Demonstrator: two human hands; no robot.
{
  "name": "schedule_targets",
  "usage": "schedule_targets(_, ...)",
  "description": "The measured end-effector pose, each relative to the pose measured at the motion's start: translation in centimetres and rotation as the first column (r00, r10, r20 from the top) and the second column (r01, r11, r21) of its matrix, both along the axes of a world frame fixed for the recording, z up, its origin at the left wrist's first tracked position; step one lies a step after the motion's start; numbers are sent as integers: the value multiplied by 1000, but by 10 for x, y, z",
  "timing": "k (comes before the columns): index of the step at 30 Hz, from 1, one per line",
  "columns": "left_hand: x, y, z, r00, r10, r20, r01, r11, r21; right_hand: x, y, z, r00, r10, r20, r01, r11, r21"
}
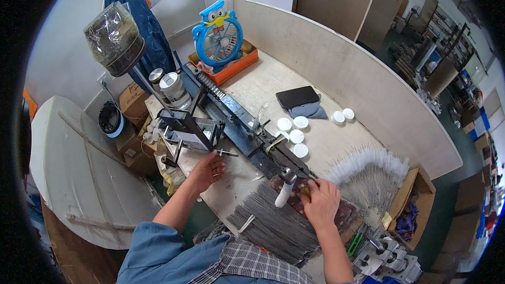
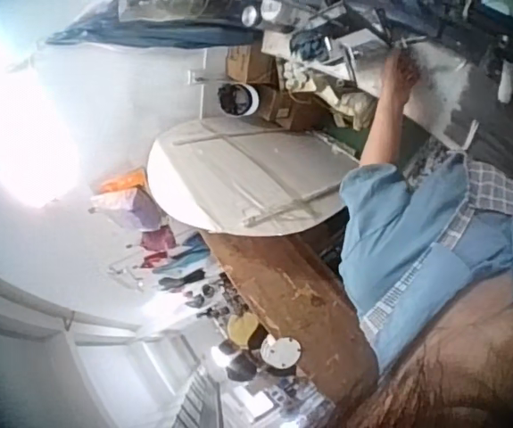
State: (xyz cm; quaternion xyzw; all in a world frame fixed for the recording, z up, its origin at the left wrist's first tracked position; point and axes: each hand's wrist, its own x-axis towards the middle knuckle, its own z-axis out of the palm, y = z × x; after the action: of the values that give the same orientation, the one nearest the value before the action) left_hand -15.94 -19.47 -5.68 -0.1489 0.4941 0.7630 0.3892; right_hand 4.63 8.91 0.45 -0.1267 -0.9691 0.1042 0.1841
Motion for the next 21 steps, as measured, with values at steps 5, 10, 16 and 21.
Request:
schedule_targets(5,-2,7,-1,998,-1,63,-1,999,45,2,1,-10,987,-57,147,82,981,-174)
schedule_targets(10,7,17,5,991,119,59,-121,992,45,16,-1,-3,957,-119,264,179,960,-216)
schedule_targets(16,27,35,2,959,236,-155,-238,971,6,48,-3,53,988,120,98,-82,943,-321)
schedule_targets(21,129,120,56,926,-297,-234,335,931,144,56,37,84,999,12,-49,-28,939,-343)
